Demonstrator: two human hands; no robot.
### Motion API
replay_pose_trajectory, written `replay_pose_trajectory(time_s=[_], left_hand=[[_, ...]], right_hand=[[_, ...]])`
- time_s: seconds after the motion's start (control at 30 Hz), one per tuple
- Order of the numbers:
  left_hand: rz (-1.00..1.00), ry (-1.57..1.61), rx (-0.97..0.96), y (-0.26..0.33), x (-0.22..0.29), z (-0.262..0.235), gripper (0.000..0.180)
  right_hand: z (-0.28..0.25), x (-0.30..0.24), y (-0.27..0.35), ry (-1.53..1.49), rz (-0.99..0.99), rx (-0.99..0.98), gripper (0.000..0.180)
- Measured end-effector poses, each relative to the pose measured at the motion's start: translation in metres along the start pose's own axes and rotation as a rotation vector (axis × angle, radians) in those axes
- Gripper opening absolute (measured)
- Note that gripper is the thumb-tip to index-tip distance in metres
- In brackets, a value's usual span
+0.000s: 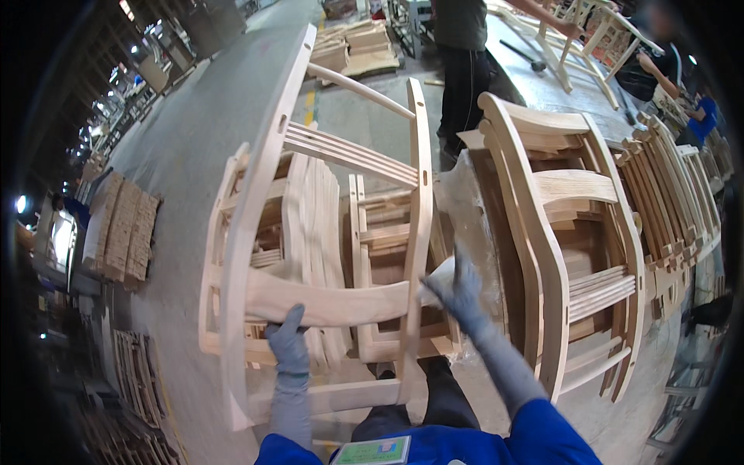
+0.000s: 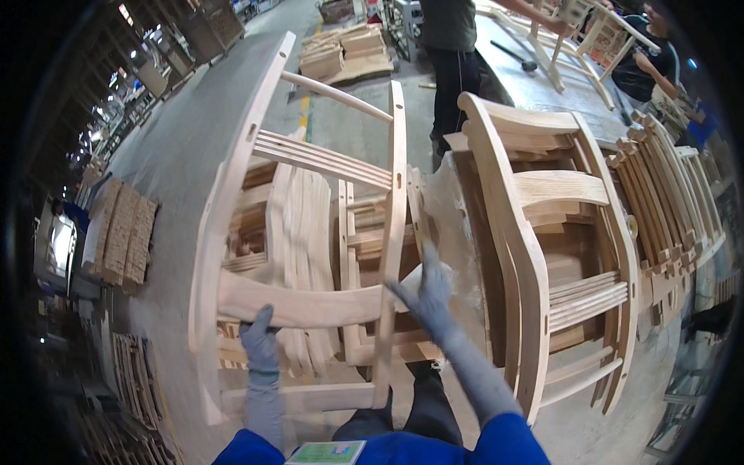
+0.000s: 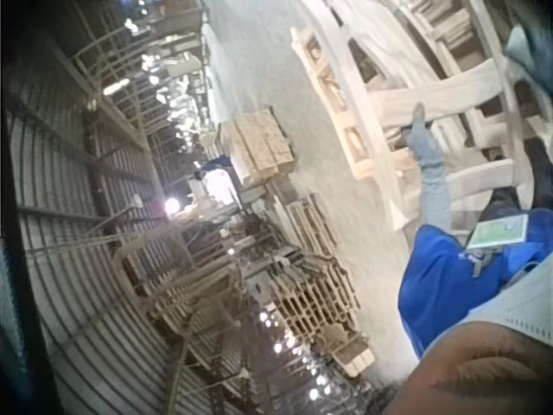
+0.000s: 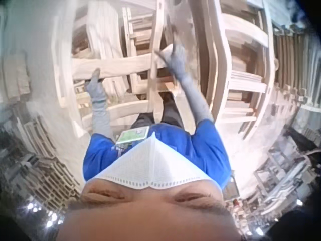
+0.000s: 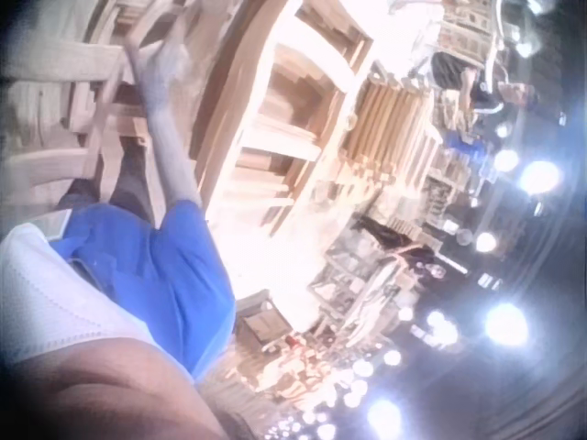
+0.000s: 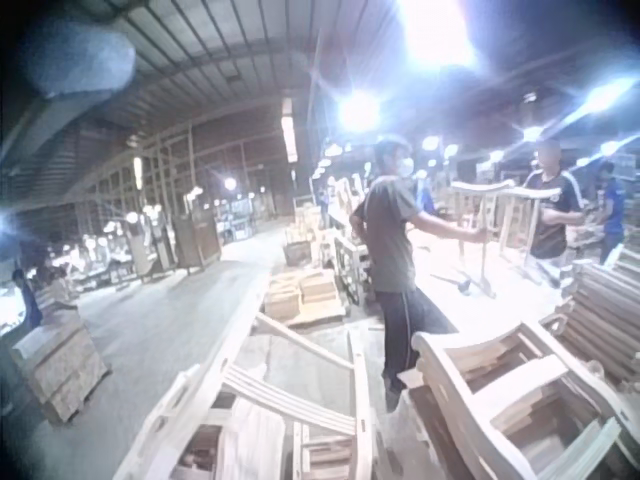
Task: The person applies glue to wooden chair frames using a brush and a small container, then stacks the frames on a nearby pile. The task is performed repeatedly in a workshop setting with other workers visible in the background.
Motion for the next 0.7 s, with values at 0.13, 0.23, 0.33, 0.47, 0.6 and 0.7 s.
replay_pose_trajectory(time_s=[0.13,0.23,0.33,0.47,0.6,0.7], left_hand=[[0.163,-0.144,-0.029,0.045,0.100,-0.046,0.036],[0.317,-0.241,-0.110,0.090,0.162,-0.049,0.041],[0.483,-0.266,-0.094,0.094,0.199,-0.096,0.046],[0.604,-0.430,-0.116,0.081,0.258,-0.091,0.045],[0.526,-0.458,-0.428,0.034,0.258,-0.026,0.040],[0.460,-0.616,-0.736,0.045,0.222,0.088,0.028]], right_hand=[[-0.051,-0.117,-0.135,0.101,-0.516,0.207,0.081],[-0.055,-0.155,-0.168,-0.066,-0.393,0.046,0.066],[-0.100,-0.188,-0.144,-0.109,-0.265,-0.019,0.062],[-0.173,-0.234,-0.078,-0.052,-0.035,-0.089,0.066],[-0.228,-0.218,0.001,-0.217,0.052,0.000,0.080],[-0.246,-0.180,0.067,-0.466,0.248,0.269,0.083]])
Point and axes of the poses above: each hand's wrist, its own y-axis away from the middle knuckle, its own z-axis out of the palm, x = y × z, the point moved 4 cm from there along -y, towards the middle knuckle, and after that the axes turned 9 degrees about -z, right-handed, at the moved point
